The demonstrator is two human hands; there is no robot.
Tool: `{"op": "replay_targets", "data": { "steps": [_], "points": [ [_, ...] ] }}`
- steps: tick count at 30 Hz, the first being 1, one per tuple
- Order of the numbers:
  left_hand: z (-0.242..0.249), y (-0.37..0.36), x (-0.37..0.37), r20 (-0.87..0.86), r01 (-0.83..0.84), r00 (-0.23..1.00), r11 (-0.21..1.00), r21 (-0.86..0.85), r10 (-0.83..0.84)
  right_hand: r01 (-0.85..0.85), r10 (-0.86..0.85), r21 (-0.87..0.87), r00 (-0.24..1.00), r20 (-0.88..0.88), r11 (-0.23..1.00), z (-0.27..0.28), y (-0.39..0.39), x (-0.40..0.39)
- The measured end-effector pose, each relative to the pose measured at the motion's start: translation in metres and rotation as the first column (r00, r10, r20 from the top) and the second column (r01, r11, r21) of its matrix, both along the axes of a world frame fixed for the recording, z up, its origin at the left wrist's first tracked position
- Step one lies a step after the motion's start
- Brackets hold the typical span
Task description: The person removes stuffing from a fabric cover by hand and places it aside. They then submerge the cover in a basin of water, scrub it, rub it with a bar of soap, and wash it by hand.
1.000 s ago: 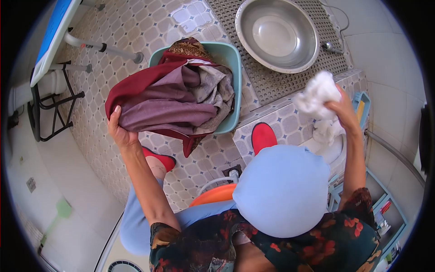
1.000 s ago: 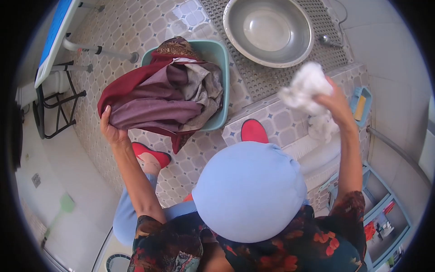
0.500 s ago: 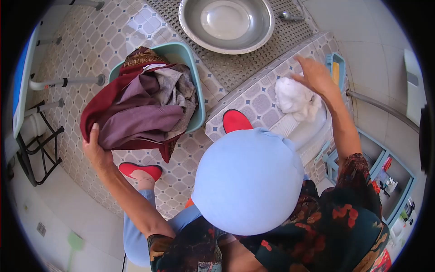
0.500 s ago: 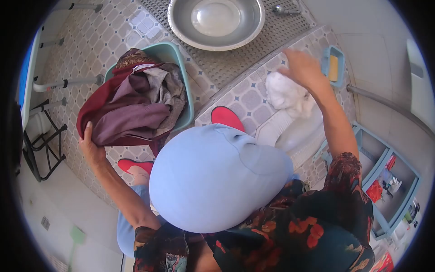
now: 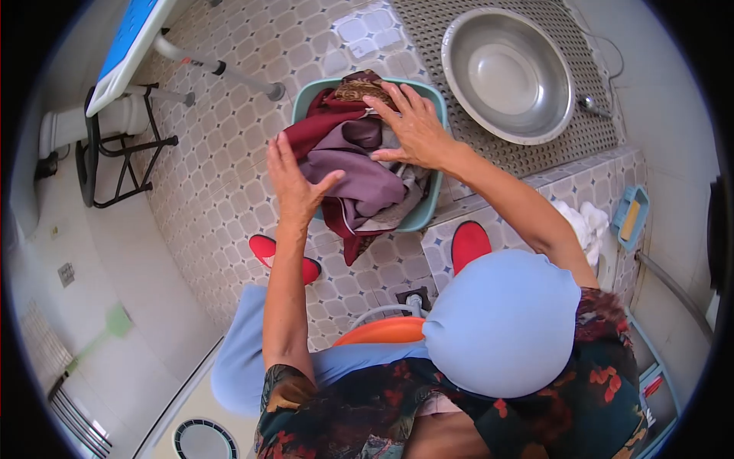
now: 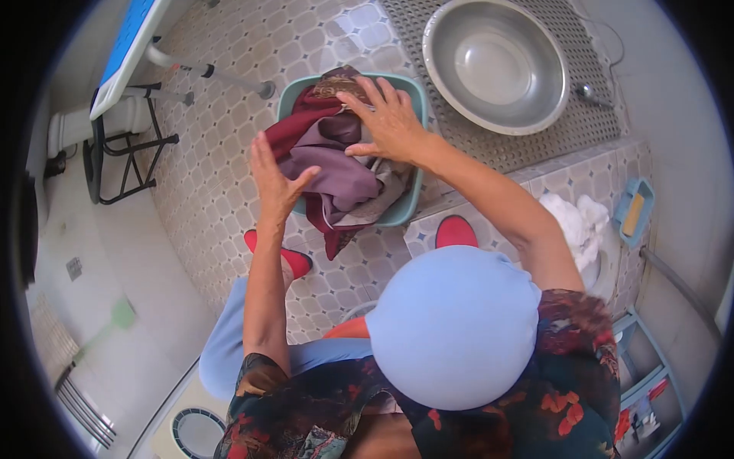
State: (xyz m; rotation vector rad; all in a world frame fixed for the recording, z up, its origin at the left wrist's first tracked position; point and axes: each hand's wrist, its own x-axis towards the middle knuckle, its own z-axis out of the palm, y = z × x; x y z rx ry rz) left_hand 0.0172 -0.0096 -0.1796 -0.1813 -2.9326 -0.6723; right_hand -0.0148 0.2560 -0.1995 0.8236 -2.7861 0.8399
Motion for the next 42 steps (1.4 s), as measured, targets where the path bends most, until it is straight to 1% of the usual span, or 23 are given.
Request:
{"op": "replay_targets", "data": {
  "steps": [2,4,6,10,11,12,13,17,20,22,24,26,28,29,30,32,34,36,37,38,40,41,42],
  "points": [
    [-0.012,0.002,0.005,0.009,0.045,0.999,0.998,0.034,-0.046,0.051,-0.031,-0.064,0.959,0.282,0.997,-0.028,-0.019,-0.001],
    [-0.025,0.007,0.012,0.145,0.090,0.987,0.985,-0.147,-0.068,0.006,-0.004,-0.009,0.971,0.238,1.000,-0.032,-0.026,0.017],
    [-0.035,0.014,0.016,0.143,0.166,0.976,0.986,-0.010,-0.162,-0.165,0.148,0.123,0.979,0.138,0.979,-0.028,-0.023,0.037],
    [-0.071,0.016,0.007,0.249,0.184,0.946,0.976,0.114,-0.207,-0.168,0.154,0.169,0.984,0.093,0.971,-0.048,-0.025,0.042],
    [-0.078,0.014,-0.001,0.252,0.173,0.947,0.977,0.127,-0.201,-0.173,0.136,0.186,0.972,0.194,0.967,-0.057,-0.031,0.036],
    [-0.071,0.015,-0.012,0.415,0.098,0.899,0.987,0.126,-0.142,-0.183,0.118,0.207,0.949,0.291,0.961,-0.060,-0.036,0.031],
    [-0.070,0.015,-0.023,0.568,0.029,0.819,0.994,0.106,-0.084,-0.205,0.161,0.164,0.955,0.249,0.965,-0.063,-0.039,0.019],
    [-0.112,-0.005,-0.041,0.409,0.028,0.896,0.943,0.332,-0.171,-0.251,0.104,0.251,0.869,0.484,0.935,-0.095,-0.051,-0.023],
    [-0.124,-0.009,-0.061,0.447,0.028,0.871,0.930,0.366,-0.203,-0.154,0.073,0.092,0.812,0.579,0.984,-0.106,-0.051,-0.048],
    [-0.118,0.001,-0.058,0.545,-0.078,0.830,0.943,0.324,-0.118,-0.102,0.075,0.016,0.816,0.573,0.995,-0.087,-0.049,-0.061],
    [-0.095,0.018,-0.040,0.439,-0.226,0.878,0.974,0.032,0.189,-0.104,0.080,0.011,0.825,0.559,0.995,-0.086,-0.046,-0.067],
    [-0.081,0.020,-0.014,0.412,-0.240,0.894,0.964,0.109,0.176,-0.113,0.091,0.006,0.828,0.554,0.994,-0.095,-0.036,-0.074],
    [-0.076,0.020,0.017,0.123,-0.290,0.952,0.954,0.078,0.280,0.022,0.174,-0.252,0.668,0.724,0.967,-0.101,-0.027,-0.084],
    [-0.084,0.016,0.029,0.240,-0.346,0.925,0.915,0.208,0.295,0.093,0.070,-0.187,0.697,0.713,0.978,-0.098,-0.027,-0.075],
    [-0.090,0.013,0.032,0.247,-0.350,0.922,0.915,0.202,0.298,0.092,0.074,-0.189,0.691,0.719,0.978,-0.088,-0.031,-0.063],
    [-0.103,0.011,0.033,0.466,-0.464,0.844,0.798,0.384,0.266,0.419,-0.346,-0.087,0.836,0.427,0.904,-0.073,-0.039,-0.041],
    [-0.112,0.010,0.012,0.500,-0.479,0.833,0.760,0.439,0.237,0.423,-0.417,0.051,0.852,0.316,0.905,-0.073,-0.039,-0.037],
    [-0.110,0.013,-0.011,0.586,-0.518,0.809,0.420,0.745,-0.042,0.480,-0.488,0.159,0.708,0.510,0.863,-0.082,-0.042,-0.033],
    [-0.100,0.018,-0.018,0.630,-0.576,0.773,0.339,0.744,-0.068,0.466,-0.456,0.173,0.607,0.650,0.868,-0.091,-0.038,-0.042],
    [-0.102,0.019,-0.026,0.619,-0.566,0.782,0.335,0.753,-0.073,0.469,-0.460,0.172,0.616,0.640,0.866,-0.100,-0.031,-0.052],
    [-0.103,0.016,-0.038,0.716,-0.678,0.673,0.232,0.698,-0.186,0.593,-0.079,-0.092,0.256,0.964,0.800,-0.100,-0.021,-0.060],
    [-0.103,0.014,-0.039,0.734,-0.700,0.647,0.221,0.679,-0.206,0.658,0.000,-0.109,0.164,0.987,0.745,-0.102,-0.019,-0.060],
    [-0.096,0.016,-0.040,0.732,-0.697,0.650,0.225,0.681,-0.204,0.658,0.004,-0.115,0.167,0.986,0.744,-0.095,-0.019,-0.062]
  ]
}}
